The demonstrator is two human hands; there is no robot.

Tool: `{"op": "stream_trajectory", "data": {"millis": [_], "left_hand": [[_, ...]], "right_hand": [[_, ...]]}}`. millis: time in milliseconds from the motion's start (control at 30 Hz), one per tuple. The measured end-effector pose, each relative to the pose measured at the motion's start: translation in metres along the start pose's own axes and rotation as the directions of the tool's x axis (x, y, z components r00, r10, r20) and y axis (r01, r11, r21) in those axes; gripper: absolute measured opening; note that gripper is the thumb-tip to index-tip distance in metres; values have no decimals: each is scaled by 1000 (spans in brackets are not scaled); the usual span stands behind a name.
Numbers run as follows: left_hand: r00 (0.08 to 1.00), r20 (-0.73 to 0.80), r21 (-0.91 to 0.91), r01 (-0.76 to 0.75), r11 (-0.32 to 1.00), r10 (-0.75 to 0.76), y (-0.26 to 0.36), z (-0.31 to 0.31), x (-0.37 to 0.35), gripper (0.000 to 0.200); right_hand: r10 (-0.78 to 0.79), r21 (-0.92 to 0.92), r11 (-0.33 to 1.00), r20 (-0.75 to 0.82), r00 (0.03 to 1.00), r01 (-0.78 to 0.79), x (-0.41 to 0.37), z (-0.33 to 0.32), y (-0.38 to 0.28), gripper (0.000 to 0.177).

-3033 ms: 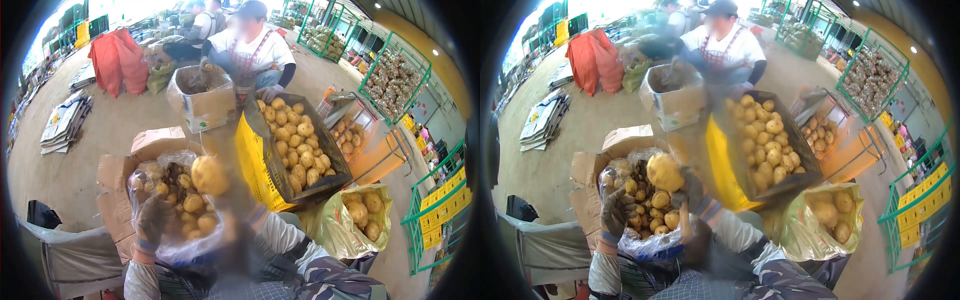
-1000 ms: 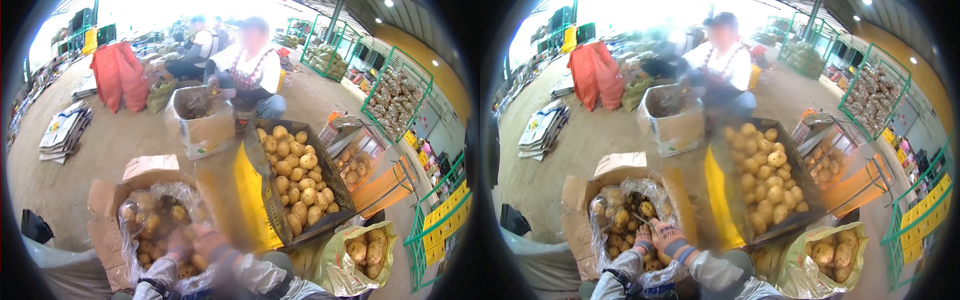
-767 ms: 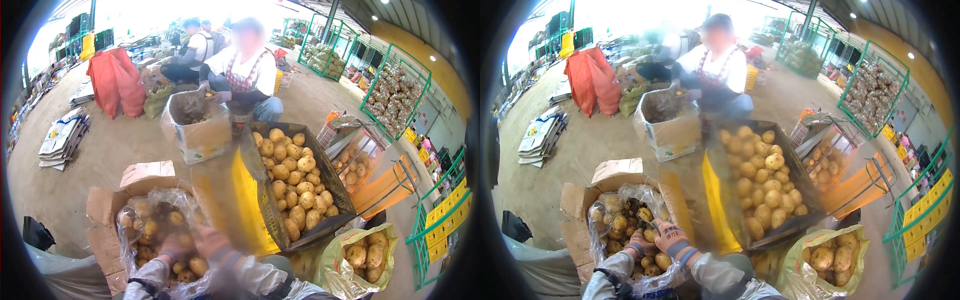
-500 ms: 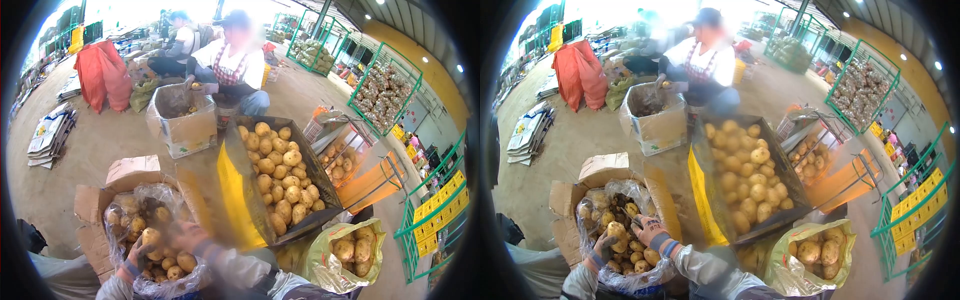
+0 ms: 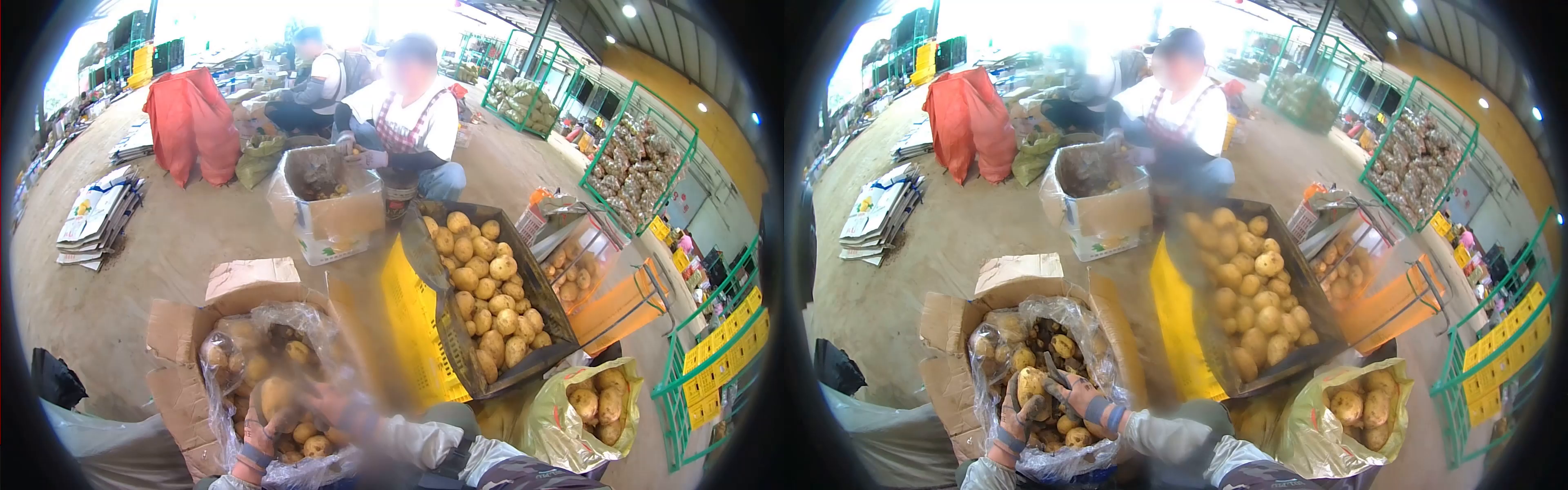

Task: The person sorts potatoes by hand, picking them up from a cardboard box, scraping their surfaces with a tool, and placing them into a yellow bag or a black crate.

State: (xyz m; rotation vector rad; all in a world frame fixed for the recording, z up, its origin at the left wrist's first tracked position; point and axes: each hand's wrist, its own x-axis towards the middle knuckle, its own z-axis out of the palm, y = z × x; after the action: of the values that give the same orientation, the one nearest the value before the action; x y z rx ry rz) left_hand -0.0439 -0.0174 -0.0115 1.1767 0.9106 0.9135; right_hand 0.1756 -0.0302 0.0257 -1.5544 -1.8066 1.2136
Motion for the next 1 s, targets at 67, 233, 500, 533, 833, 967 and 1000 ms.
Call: {"op": "stream_trajectory", "data": {"millis": [67, 233, 500, 533, 833, 967, 1000], "left_hand": [[999, -27, -114, 27, 993, -30, -4, -3, 1, 75], [997, -54, -61, 45, 997, -48, 12, 2, 4, 63], [981, 157, -400, 166, 901, -111, 34, 14, 9, 75], [978, 208, -455, 128, 881, -34, 35, 18, 14, 79], [994, 99, -319, 70, 945, -40, 53, 13, 0, 87], [996, 75, -272, 62, 960, -43, 53, 10, 2, 82], [996, 61, -241, 74, 968, -61, 57, 11, 0, 82]], "right_hand": [[64, 57, 996, 29, 998, -65, -2, -7, -17, 68], [238, 430, 871, 57, 970, -239, 14, 13, 15, 63], [249, 744, 652, -30, 968, -145, 25, 25, 41, 39], [178, 689, 722, -98, 979, -62, 26, 29, 52, 39], [-94, 175, 977, -165, 982, 123, 9, -7, 19, 38], [-320, -334, 917, -297, 900, 216, 8, -4, 26, 39], [-258, -324, 932, -279, 925, 162, 6, -4, 21, 39]]}}
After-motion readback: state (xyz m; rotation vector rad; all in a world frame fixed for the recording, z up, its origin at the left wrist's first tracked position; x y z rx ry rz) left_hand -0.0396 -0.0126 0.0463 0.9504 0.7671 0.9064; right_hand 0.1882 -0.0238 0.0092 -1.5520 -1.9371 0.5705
